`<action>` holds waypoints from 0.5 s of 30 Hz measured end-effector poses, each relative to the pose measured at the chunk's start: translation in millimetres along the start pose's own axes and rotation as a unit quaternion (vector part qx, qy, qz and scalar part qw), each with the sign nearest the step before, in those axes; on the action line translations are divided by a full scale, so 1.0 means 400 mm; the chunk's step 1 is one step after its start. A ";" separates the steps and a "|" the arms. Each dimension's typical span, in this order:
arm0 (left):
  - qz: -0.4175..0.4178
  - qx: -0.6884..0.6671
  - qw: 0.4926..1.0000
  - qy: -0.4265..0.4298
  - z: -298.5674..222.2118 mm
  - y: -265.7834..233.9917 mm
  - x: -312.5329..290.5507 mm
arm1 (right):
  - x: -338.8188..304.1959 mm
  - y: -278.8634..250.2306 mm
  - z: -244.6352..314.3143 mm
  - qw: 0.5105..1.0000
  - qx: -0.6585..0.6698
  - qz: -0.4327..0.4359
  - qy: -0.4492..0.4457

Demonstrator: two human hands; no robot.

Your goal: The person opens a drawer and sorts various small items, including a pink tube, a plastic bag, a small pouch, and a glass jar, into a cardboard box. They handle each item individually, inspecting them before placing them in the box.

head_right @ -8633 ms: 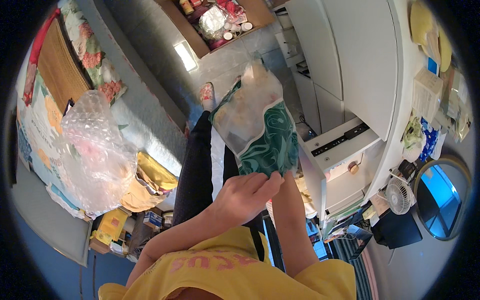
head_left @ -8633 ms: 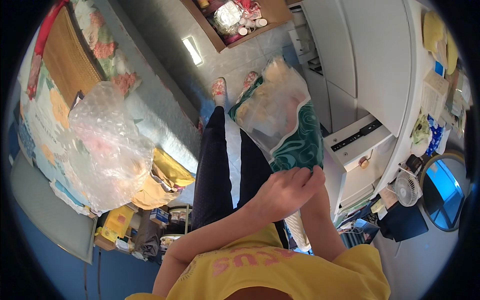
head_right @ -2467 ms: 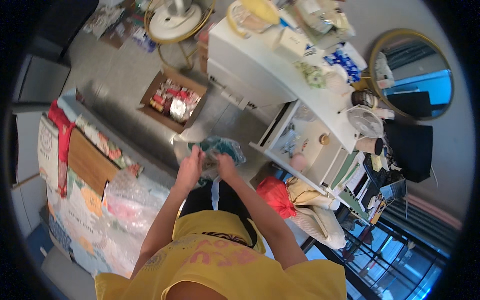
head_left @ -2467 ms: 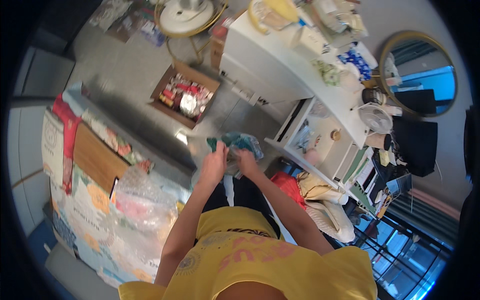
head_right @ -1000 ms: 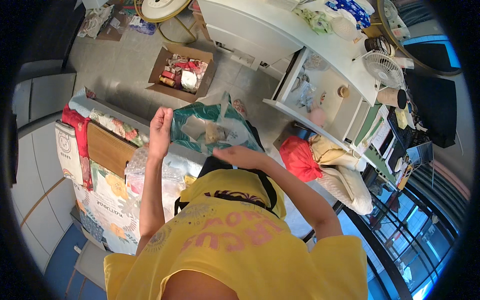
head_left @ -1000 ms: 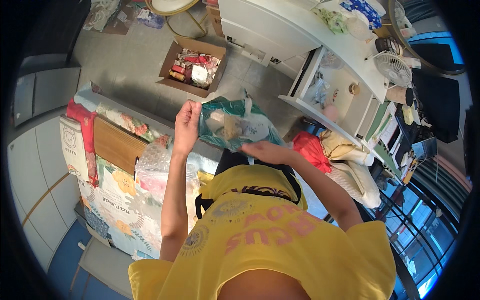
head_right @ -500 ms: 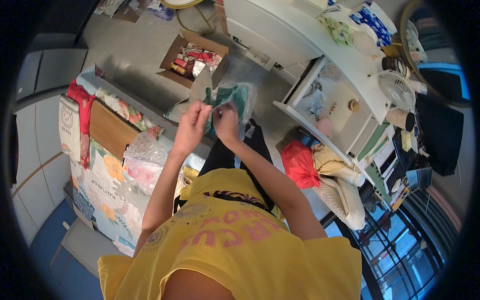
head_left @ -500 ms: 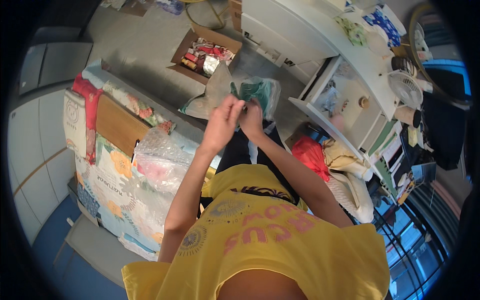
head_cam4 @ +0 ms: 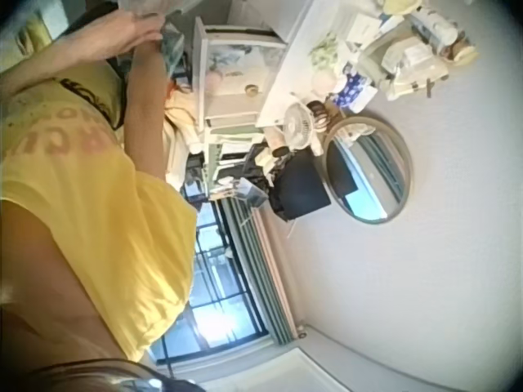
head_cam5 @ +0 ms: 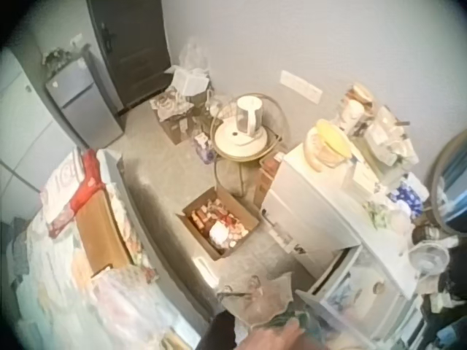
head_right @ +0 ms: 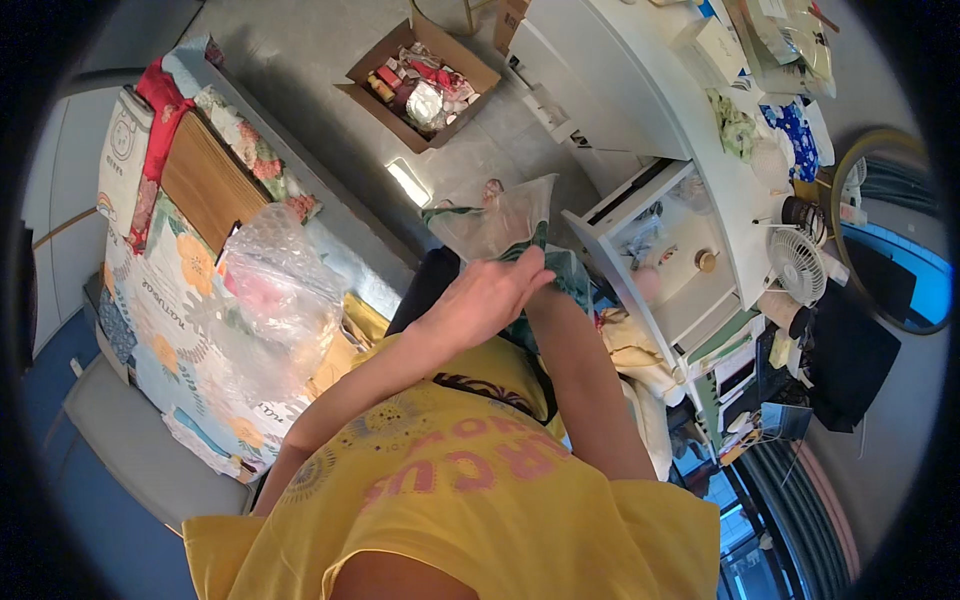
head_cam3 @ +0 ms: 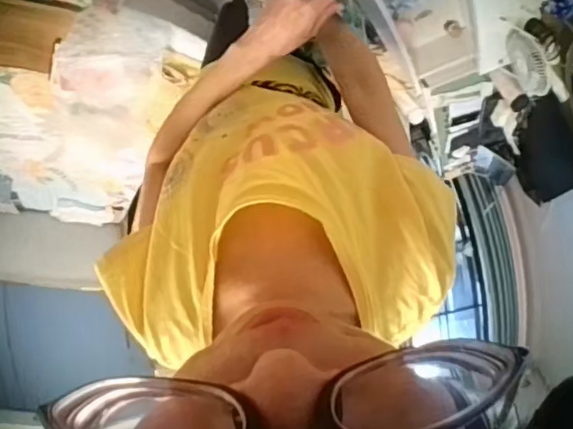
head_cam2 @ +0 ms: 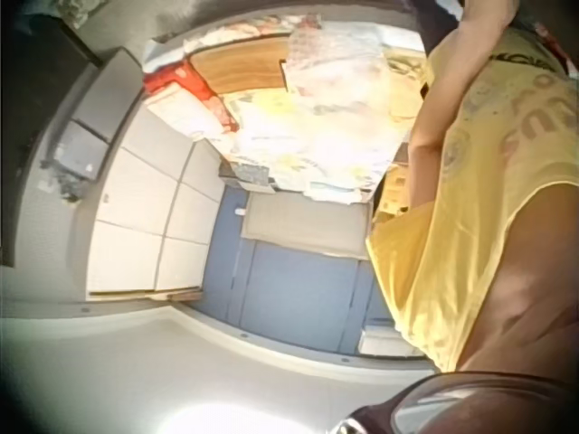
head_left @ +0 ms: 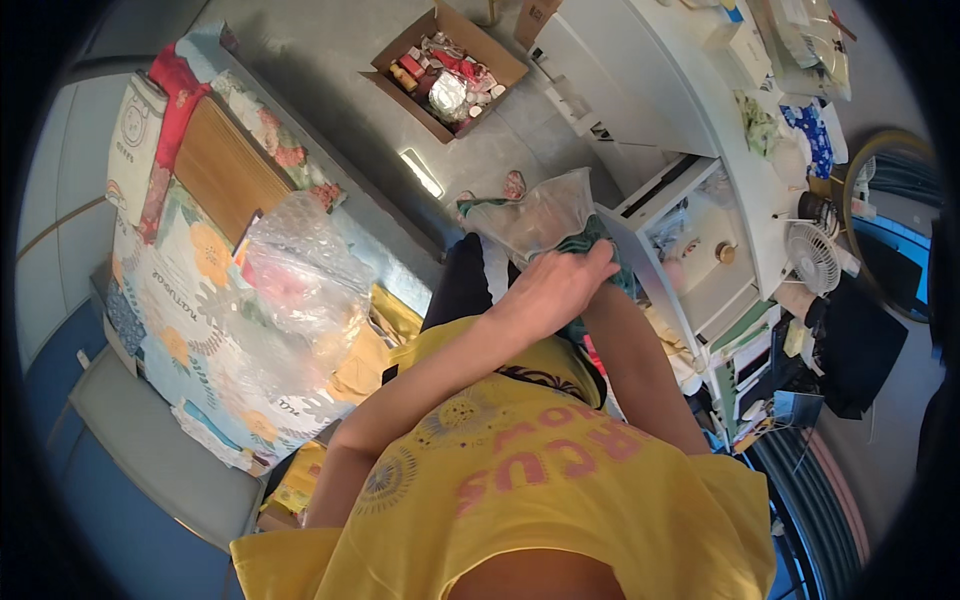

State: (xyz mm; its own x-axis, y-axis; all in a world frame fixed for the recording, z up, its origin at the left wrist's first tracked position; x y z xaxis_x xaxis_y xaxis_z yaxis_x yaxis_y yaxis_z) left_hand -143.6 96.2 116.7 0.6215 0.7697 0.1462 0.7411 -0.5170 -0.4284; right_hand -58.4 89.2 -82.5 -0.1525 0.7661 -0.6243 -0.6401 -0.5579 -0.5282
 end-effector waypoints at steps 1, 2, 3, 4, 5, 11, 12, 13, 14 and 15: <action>0.000 -0.007 1.000 0.008 0.002 0.014 -0.015 | -0.001 -0.002 -0.009 1.000 -0.006 -0.009 -0.001; 0.009 -0.024 0.999 0.030 -0.001 0.034 -0.021 | -0.010 -0.025 -0.030 0.999 -0.010 -0.031 0.012; 0.077 -0.010 0.997 0.005 0.010 0.065 -0.046 | 0.002 -0.021 -0.031 0.999 -0.012 -0.038 0.004; 0.109 0.003 0.994 -0.010 0.017 0.084 -0.064 | 0.011 -0.018 -0.033 0.999 -0.016 -0.046 -0.006; 0.148 0.013 0.989 -0.018 0.022 0.100 -0.077 | 0.017 -0.024 -0.039 0.998 -0.022 -0.065 -0.011; 0.122 -0.034 0.991 -0.041 0.008 0.100 -0.053 | 0.073 -0.024 -0.019 0.970 0.220 -0.038 -0.096; 0.107 -0.050 0.992 -0.038 0.000 0.090 -0.031 | 0.097 0.015 0.002 0.898 0.429 0.079 -0.062; 0.092 -0.065 0.993 -0.036 -0.008 0.080 -0.012 | 0.113 0.065 0.045 0.767 0.608 0.203 -0.039; 0.096 -0.079 0.992 -0.029 -0.018 0.073 0.006 | 0.123 0.085 0.042 0.817 0.563 0.124 0.019; 0.096 -0.089 0.991 -0.028 -0.027 0.066 0.019 | 0.125 0.111 0.048 0.856 0.509 0.052 0.076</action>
State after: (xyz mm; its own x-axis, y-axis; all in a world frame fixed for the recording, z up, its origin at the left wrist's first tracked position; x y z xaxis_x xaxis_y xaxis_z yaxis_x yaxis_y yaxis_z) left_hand -116.7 84.3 116.2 0.7435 0.6683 0.0249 0.6472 -0.7097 -0.2784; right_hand -109.0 108.7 -126.2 -0.1993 0.6354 -0.7460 -0.9649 0.0056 0.2625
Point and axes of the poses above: each hand's wrist, its own x-axis towards the middle knuckle, its own y-axis out of the palm, z = x × y, the point moved 5 cm from there along x, towards the middle knuckle, and after that the axes turned 10 degrees about y, right-handed, at the moved point
